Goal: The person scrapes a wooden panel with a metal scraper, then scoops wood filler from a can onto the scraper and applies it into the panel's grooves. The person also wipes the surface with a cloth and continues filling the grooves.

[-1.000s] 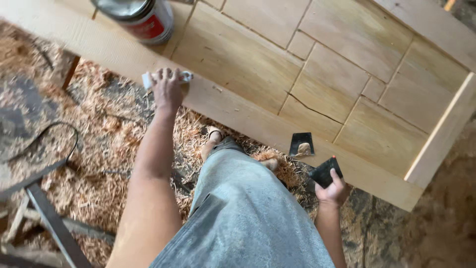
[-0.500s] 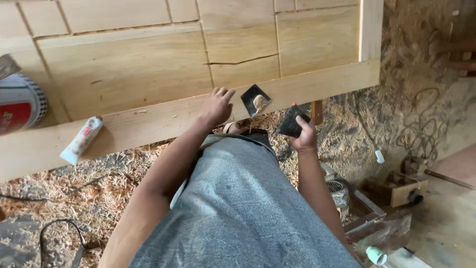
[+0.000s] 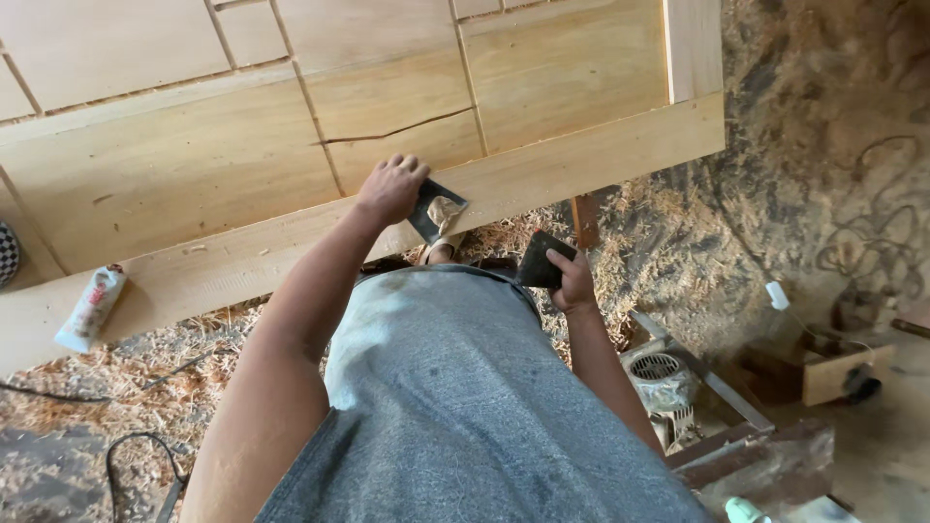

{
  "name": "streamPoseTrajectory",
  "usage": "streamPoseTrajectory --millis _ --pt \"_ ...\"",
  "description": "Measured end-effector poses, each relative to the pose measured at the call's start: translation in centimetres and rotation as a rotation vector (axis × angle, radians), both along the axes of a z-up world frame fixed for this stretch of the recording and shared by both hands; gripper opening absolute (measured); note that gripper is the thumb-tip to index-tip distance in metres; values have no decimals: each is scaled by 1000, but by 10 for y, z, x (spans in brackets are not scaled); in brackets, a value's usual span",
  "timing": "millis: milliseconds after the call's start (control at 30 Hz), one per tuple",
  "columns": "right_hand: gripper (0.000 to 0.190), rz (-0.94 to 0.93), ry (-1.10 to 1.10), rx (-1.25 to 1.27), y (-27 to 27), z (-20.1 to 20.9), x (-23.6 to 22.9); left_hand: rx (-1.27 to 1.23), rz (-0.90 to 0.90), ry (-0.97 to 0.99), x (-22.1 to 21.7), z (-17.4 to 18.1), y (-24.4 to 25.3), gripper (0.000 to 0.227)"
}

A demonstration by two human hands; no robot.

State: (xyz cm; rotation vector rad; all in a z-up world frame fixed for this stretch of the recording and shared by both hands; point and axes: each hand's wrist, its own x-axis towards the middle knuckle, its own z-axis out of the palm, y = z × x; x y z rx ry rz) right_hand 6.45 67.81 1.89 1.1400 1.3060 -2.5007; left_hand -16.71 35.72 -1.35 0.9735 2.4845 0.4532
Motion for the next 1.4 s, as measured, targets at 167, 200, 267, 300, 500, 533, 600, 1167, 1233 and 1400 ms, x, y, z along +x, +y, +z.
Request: streamPoseTrajectory --millis 167,200,267,300,500,533,600,1167,1233,1400 --pt "28 84 -15 -26 29 -9 -20 -33 111 -37 9 11 0 35" --pt "28 105 -17 -26 34 -7 -26 -11 128 -57 7 14 4 46" --pt "29 162 -124 -2 42 -2 -40 35 150 -107 6 19 7 67" --pt "29 185 -183 11 42 0 -43 9 145 -120 6 21 6 64" --pt "35 190 -6 4 49 10 -55 54 105 -141 -6 13 3 56" --pt "35 177 -12 8 49 9 -51 55 99 -144 -6 11 2 53" --pt "34 150 -20 15 46 5 -46 84 89 -138 -8 6 -2 49" --pt "20 783 147 1018 -58 144 -107 1187 953 -1542 30 6 -53 18" --pt "16 929 248 1204 -82 176 -126 1276 998 -1622 36 31 -48 22" --pt "11 1108 453 1537 -138 241 -167 1399 1017 -1606 34 88 -43 31"
